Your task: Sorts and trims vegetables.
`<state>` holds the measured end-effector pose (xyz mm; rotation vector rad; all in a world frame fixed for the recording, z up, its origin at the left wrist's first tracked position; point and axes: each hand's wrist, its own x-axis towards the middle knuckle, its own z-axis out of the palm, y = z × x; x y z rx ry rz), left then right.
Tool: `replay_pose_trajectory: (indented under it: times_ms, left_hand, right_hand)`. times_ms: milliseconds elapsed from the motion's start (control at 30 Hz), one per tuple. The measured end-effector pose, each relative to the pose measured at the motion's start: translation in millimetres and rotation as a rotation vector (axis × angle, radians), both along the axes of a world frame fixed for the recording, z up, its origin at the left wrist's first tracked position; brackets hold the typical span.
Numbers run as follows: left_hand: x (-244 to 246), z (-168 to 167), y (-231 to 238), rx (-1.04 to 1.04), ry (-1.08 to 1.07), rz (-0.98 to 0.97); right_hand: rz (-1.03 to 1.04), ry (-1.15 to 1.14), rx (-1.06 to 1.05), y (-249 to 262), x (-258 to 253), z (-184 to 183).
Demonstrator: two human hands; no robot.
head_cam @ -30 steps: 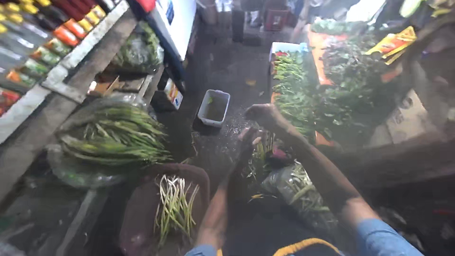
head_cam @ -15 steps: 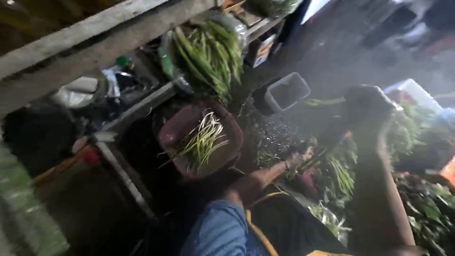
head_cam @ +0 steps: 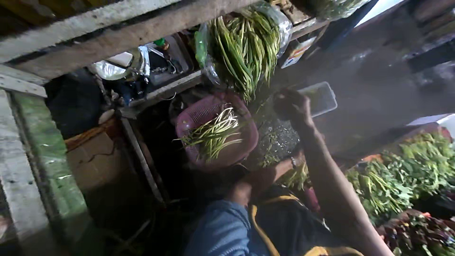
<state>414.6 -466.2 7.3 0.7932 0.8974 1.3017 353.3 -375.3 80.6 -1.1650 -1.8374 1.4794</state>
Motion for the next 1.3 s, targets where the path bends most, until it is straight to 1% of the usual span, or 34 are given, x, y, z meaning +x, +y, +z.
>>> replay_pose_trajectory:
  times_ms: [33, 67, 100, 133, 167, 200, 233, 267, 300, 333, 400, 433, 467, 533, 600, 667, 700, 733, 767, 800, 833, 900, 933, 1000, 1100, 1133, 1200, 1300]
  left_hand:
    - [-21.2, 67.9, 4.1, -0.358, 0.033, -0.059]
    - [-38.0, 103.3, 8.8, -0.517, 0.024, -0.107]
    - [-44.2, 102.8, 7.5, -0.466, -0.003, -0.102]
    - [-41.2, 76.7, 4.1, -0.298, -0.042, -0.060]
    - [-31.7, 40.4, 5.1, -0.123, -0.079, -0.010]
    - [-23.7, 20.2, 11.8, -0.033, -0.088, 0.027]
    - [-21.4, 18.9, 19.6, -0.009, -0.073, 0.027]
    - [-21.3, 26.0, 26.9, 0.006, -0.024, 0.010]
    - [-21.1, 34.5, 33.1, 0.009, 0.033, -0.015]
    - [-20.6, 45.6, 38.4, -0.008, 0.082, -0.047]
    - [-13.2, 65.4, 46.2, -0.018, 0.041, -0.073]
    - [-8.2, 67.2, 51.3, 0.029, -0.018, -0.095]
    - [-5.5, 65.4, 58.1, 0.117, -0.048, -0.146]
    - [-3.6, 58.0, 70.4, 0.205, -0.046, -0.314]
    - [-1.2, 57.1, 86.8, 0.262, 0.006, -0.464]
    - [5.5, 79.2, 99.8, 0.314, 0.054, -0.565]
    - [11.5, 87.0, 105.5, 0.292, 0.058, -0.583]
    - [18.2, 95.7, 107.7, 0.204, 0.118, -0.551]
    - [24.3, 106.3, 107.3, 0.145, 0.224, -0.519]
    - [30.8, 116.9, 105.9, 0.133, 0.295, -0.508]
    - [38.5, 125.1, 104.7, 0.138, 0.291, -0.521]
    - [62.1, 129.6, 108.3, 0.109, 0.087, -0.577]
    - [74.7, 134.3, 106.2, 0.101, 0.045, -0.588]
    - [94.6, 138.5, 100.0, 0.169, 0.083, -0.582]
    - [115.8, 139.6, 95.6, 0.402, 0.262, -0.581]
    - [121.2, 138.3, 96.8, 0.477, 0.295, -0.607]
    - [127.7, 136.1, 100.8, 0.541, 0.368, -0.663]
    - [132.5, 142.0, 107.4, 0.543, 0.430, -0.781]
  right_hand:
    - [0.032, -0.169, 0.070, -1.9, 4.7, 0.3]
    - [0.046, -0.296, 0.173, -4.9, 12.4, 5.3]
    - [0.076, -0.390, 0.287, -6.7, 25.3, 13.5]
    - [0.077, -0.440, 0.405, -6.3, 41.2, 20.5]
    - [0.047, -0.470, 0.503, -4.1, 60.8, 25.4]
    - [-0.024, -0.481, 0.564, -2.7, 84.4, 27.4]
    - [-0.127, -0.471, 0.600, -3.6, 110.3, 26.4]
    - [-0.233, -0.439, 0.580, -7.1, 136.2, 23.2]
    - [-0.315, -0.388, 0.490, -12.3, 160.3, 19.4]
    - [-0.359, -0.316, 0.347, -19.6, 179.8, 17.0]
    - [-0.361, -0.158, 0.073, -39.9, 208.2, 12.8]
    - [-0.337, -0.101, 0.010, -49.7, 218.1, 11.9]
    - [-0.290, -0.065, -0.001, -55.8, 227.6, 13.3]
    - [-0.241, -0.085, 0.049, -58.8, 243.1, 20.0]
    - [-0.298, -0.071, 0.074, -57.3, 256.6, 26.5]
    - [-0.338, 0.030, 0.069, -54.4, 270.0, 31.6]
    - [-0.345, 0.090, 0.051, -54.1, 274.1, 37.0]
    - [-0.353, 0.144, 0.047, -54.3, 277.1, 43.1]
    - [-0.357, 0.194, 0.060, -55.6, 279.7, 48.3]
    - [-0.377, 0.227, 0.096, -57.5, 281.8, 52.7]
    - [-0.401, 0.239, 0.156, -59.7, 284.0, 56.6]
    - [-0.483, 0.243, 0.277, -63.1, 290.8, 62.4]
    - [-0.542, 0.238, 0.319, -65.2, 294.5, 65.0]
    - [-0.657, 0.204, 0.403, -69.7, 303.8, 64.4]
    - [-0.778, 0.067, 0.513, -76.8, 320.7, 62.7]
    - [-0.799, -0.001, 0.568, -77.4, 329.3, 62.4]
    - [-0.794, -0.164, 0.641, -78.1, 350.5, 62.9]
    - [-0.721, -0.370, 0.749, -78.3, 384.9, 64.5]
